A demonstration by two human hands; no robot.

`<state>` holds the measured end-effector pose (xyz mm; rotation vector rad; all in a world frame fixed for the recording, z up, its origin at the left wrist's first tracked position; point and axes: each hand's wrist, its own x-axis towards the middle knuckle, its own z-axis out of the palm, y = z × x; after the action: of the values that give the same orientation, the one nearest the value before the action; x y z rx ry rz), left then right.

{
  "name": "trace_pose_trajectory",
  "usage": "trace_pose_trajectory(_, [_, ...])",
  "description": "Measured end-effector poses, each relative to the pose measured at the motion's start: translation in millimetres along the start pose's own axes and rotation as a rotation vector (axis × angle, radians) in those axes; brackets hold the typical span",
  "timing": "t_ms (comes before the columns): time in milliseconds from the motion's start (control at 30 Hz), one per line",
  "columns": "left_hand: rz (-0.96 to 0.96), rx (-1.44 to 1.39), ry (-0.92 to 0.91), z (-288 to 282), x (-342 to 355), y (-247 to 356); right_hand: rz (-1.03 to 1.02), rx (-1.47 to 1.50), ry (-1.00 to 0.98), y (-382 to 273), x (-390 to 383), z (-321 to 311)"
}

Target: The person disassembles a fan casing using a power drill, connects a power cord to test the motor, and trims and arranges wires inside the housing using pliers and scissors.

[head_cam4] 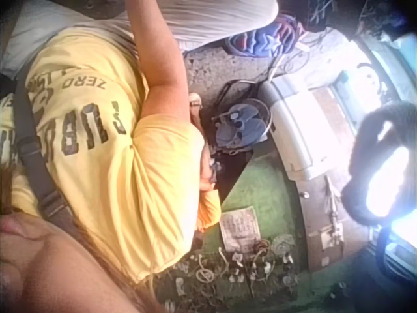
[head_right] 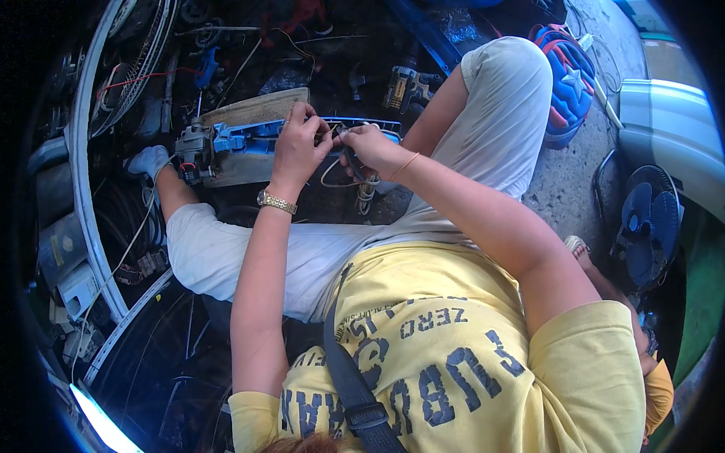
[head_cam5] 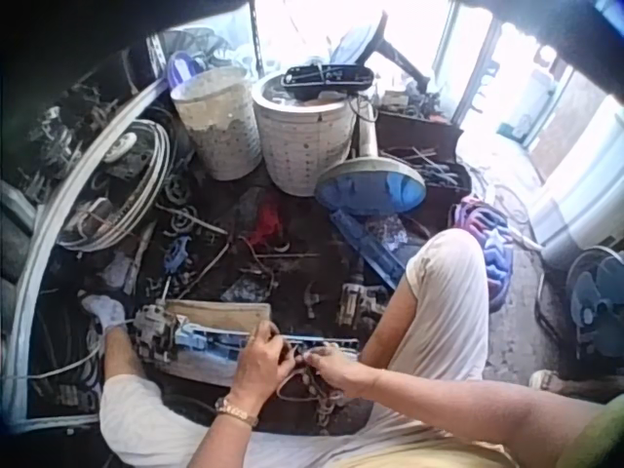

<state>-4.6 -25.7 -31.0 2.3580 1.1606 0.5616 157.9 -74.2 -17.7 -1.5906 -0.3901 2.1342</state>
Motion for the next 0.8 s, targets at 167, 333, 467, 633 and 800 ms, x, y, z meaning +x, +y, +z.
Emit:
trace_pose_trajectory(167, [0.012,0.001,-0.022,-2,1,1,-0.119,-0.061,0.034,12,4,1])
trace_pose_trajectory(333, [0.013,-0.050,-0.045,-4,2,-1,-0.159,-0.153,0.053,18,3,-1])
trace_pose_trajectory(467, [-0.030,-0.104,-0.128,-7,1,-6,-0.242,-0.397,-0.012,34,-6,-8])
trace_pose_trajectory(633, [-0.007,0.049,-0.089,-13,-1,4,-0.150,-0.270,-0.007,27,-19,-21])
trace_pose_trajectory(800, [-0.010,0.106,-0.018,-10,-3,6,-0.468,-0.402,0.083,17,-13,-30])
